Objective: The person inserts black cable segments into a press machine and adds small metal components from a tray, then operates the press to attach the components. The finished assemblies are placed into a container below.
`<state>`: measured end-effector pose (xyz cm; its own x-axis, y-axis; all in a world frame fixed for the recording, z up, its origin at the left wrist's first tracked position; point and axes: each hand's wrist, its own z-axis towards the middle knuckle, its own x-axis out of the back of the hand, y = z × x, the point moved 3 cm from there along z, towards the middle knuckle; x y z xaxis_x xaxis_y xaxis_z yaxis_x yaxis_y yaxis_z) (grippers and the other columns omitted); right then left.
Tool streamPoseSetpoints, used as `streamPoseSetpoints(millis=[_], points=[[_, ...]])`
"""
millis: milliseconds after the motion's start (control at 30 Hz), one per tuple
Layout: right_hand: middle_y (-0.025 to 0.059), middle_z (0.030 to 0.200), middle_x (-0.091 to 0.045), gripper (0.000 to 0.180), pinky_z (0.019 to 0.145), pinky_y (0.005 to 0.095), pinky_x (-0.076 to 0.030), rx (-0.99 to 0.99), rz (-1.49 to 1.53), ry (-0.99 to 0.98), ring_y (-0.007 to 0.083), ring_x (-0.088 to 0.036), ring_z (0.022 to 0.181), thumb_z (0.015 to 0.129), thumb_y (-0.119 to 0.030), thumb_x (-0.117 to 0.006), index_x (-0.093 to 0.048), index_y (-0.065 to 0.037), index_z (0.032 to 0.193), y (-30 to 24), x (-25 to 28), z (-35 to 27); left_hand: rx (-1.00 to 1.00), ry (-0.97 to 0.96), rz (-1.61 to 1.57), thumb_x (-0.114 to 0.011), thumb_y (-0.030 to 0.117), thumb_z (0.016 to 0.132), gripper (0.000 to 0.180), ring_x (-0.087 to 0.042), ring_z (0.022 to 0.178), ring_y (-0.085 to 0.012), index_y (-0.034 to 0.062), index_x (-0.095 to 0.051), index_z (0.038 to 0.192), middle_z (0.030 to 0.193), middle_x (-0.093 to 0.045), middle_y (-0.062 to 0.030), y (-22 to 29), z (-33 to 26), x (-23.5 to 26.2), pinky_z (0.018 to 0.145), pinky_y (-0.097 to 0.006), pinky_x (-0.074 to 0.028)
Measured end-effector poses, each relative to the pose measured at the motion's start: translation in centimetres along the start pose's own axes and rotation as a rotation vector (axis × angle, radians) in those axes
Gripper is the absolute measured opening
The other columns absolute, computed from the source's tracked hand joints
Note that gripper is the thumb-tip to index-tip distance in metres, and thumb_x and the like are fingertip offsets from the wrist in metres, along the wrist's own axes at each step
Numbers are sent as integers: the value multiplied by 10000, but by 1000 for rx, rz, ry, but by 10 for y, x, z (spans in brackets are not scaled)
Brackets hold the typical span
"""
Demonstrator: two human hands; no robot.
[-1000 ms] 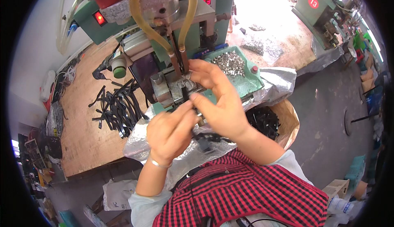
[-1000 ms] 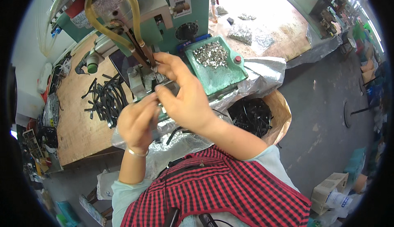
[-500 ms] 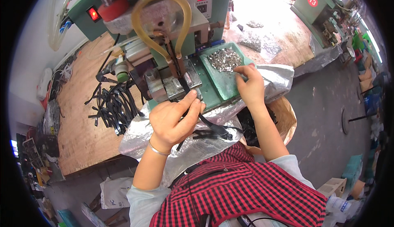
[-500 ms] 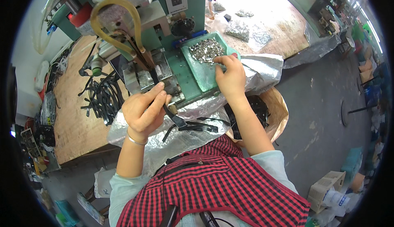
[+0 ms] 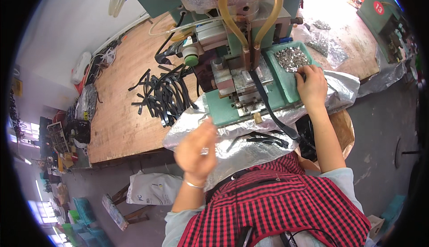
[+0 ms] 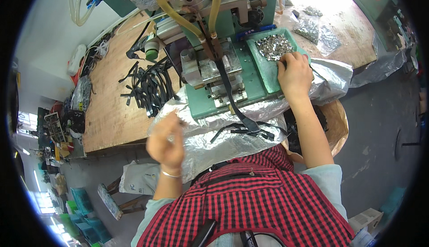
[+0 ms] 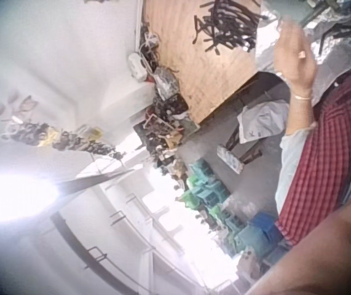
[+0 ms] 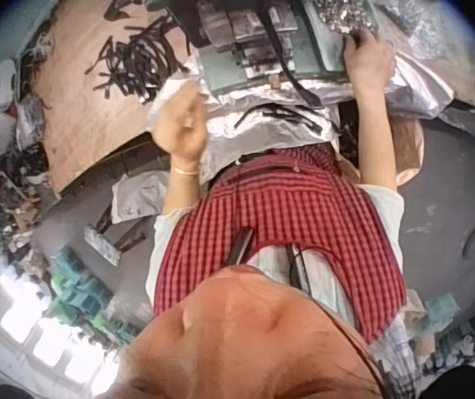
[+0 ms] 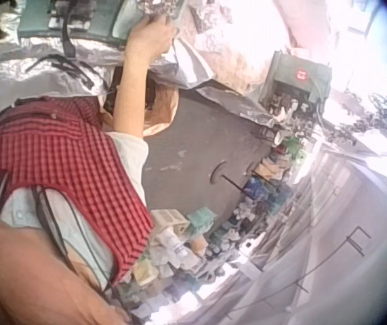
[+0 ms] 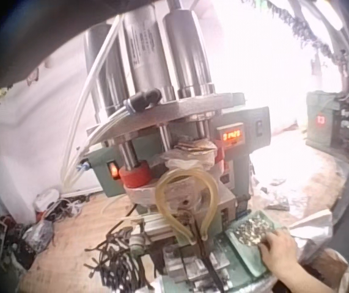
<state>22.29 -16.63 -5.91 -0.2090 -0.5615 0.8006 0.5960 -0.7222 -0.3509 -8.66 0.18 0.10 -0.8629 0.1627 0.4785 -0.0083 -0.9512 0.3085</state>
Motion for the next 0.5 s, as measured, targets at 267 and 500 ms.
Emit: streamPoseSetpoints(millis=[267, 500], points=[[94, 935, -727, 52, 781, 443, -537, -36, 234, 52, 332, -688, 938, 858, -120, -741, -711, -78, 856, 2, 3, -3, 378, -209, 643, -817, 253, 848, 215, -646, 959, -338, 52, -767, 908, 933, -684, -113, -140, 35, -21, 852, -438, -506], [118, 976, -736, 144, 881, 404, -529, -51, 327, 165, 308, -690, 959, 916, -54, -714, -763, -40, 1051, 35, 44, -40, 645, -120, 666, -738, 259, 874, 225, -671, 879, -329, 38, -745, 837, 904, -705, -127, -225, -19, -49, 783, -466, -529]])
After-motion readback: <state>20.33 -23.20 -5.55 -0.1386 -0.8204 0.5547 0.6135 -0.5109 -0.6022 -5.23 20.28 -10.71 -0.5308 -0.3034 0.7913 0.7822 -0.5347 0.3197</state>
